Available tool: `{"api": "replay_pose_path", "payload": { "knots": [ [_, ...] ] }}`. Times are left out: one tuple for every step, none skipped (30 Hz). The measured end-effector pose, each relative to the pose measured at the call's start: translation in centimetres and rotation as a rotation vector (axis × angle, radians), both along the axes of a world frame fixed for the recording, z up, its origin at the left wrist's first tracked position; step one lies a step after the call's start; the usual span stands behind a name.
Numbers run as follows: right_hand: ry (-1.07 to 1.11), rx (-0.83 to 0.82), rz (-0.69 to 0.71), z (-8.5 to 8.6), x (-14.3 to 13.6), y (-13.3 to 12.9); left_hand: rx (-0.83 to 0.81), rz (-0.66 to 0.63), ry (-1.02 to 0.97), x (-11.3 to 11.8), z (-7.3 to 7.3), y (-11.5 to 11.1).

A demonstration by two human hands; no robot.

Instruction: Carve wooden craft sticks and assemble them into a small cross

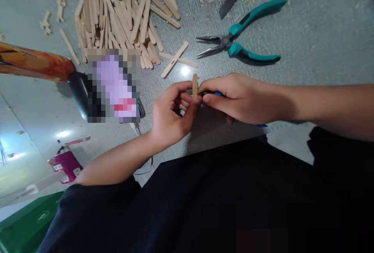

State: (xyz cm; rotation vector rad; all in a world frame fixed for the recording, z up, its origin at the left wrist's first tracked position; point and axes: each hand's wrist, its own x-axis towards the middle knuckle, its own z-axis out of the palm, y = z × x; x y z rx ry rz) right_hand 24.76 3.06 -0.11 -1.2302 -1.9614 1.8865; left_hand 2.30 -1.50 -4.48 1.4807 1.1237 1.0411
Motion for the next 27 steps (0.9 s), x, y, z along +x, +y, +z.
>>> {"api": "replay_pose_path", "payload": {
  "knots": [
    [0.005,-0.001,0.004,0.02,0.03,0.03,0.003,0.005,0.0,0.02,0.06,0.02],
    [0.006,-0.004,0.006,0.07,0.05,0.06,0.005,0.008,-0.004,0.03,0.11,0.04],
    [0.005,-0.009,0.008,0.13,0.05,0.09,0.004,0.008,-0.009,0.04,0.15,0.06],
    [0.0,-0.011,0.009,0.22,0.03,0.11,0.003,0.006,-0.013,0.04,0.16,0.07],
    [-0.005,-0.009,0.011,0.32,-0.01,0.13,0.002,0.004,-0.016,0.04,0.14,0.07],
    [-0.011,0.0,0.013,0.42,-0.06,0.14,0.003,0.0,-0.02,0.04,0.1,0.05],
    [-0.017,0.012,0.014,0.52,-0.12,0.15,0.008,-0.006,-0.026,0.04,0.05,0.03],
    [-0.024,0.024,0.016,0.61,-0.19,0.15,0.016,-0.011,-0.031,0.04,-0.01,0.0],
    [-0.033,0.034,0.018,0.68,-0.25,0.14,0.026,-0.013,-0.031,0.05,-0.06,-0.02],
    [-0.042,0.038,0.02,0.73,-0.3,0.13,0.038,-0.012,-0.028,0.07,-0.1,-0.03],
    [-0.051,0.035,0.02,0.77,-0.34,0.11,0.048,-0.008,-0.02,0.1,-0.12,-0.04],
    [-0.06,0.027,0.019,0.79,-0.38,0.1,0.056,-0.003,-0.011,0.14,-0.11,-0.03],
    [-0.067,0.016,0.018,0.8,-0.4,0.09,0.062,0.001,-0.004,0.18,-0.08,0.0],
    [-0.071,0.007,0.017,0.81,-0.42,0.09,0.067,0.006,0.0,0.22,-0.04,0.02],
    [-0.073,0.002,0.016,0.82,-0.42,0.09,0.07,0.008,0.001,0.25,0.01,0.05],
    [-0.074,0.001,0.015,0.82,-0.43,0.1,0.071,0.009,0.0,0.27,0.05,0.07],
    [-0.074,0.004,0.015,0.82,-0.42,0.11,0.075,0.009,-0.001,0.27,0.09,0.08],
    [-0.076,0.006,0.016,0.81,-0.4,0.11,0.077,0.007,0.0,0.26,0.11,0.07],
    [-0.082,0.003,0.014,0.78,-0.39,0.09,0.074,0.003,0.008,0.23,0.12,0.04],
    [-0.09,-0.005,0.012,0.75,-0.38,0.06,0.072,-0.001,0.019,0.19,0.12,-0.01],
    [-0.101,-0.018,0.009,0.72,-0.37,0.01,0.072,-0.007,0.032,0.15,0.12,-0.08],
    [-0.113,-0.033,0.005,0.68,-0.39,-0.05,0.074,-0.011,0.049,0.1,0.11,-0.17],
    [-0.123,-0.049,-0.001,0.64,-0.42,-0.14,0.078,-0.015,0.069,0.06,0.11,-0.25],
    [-0.13,-0.066,-0.009,0.62,-0.48,-0.24,0.085,-0.018,0.093,0.02,0.11,-0.34],
    [-0.136,-0.084,-0.018,0.6,-0.55,-0.34,0.1,-0.017,0.119,-0.01,0.11,-0.42],
    [-0.138,-0.101,-0.027,0.58,-0.64,-0.45,0.115,-0.016,0.151,-0.04,0.12,-0.49],
    [-0.139,-0.117,-0.038,0.56,-0.73,-0.55,0.127,-0.013,0.185,-0.06,0.12,-0.55]
  ]
}}
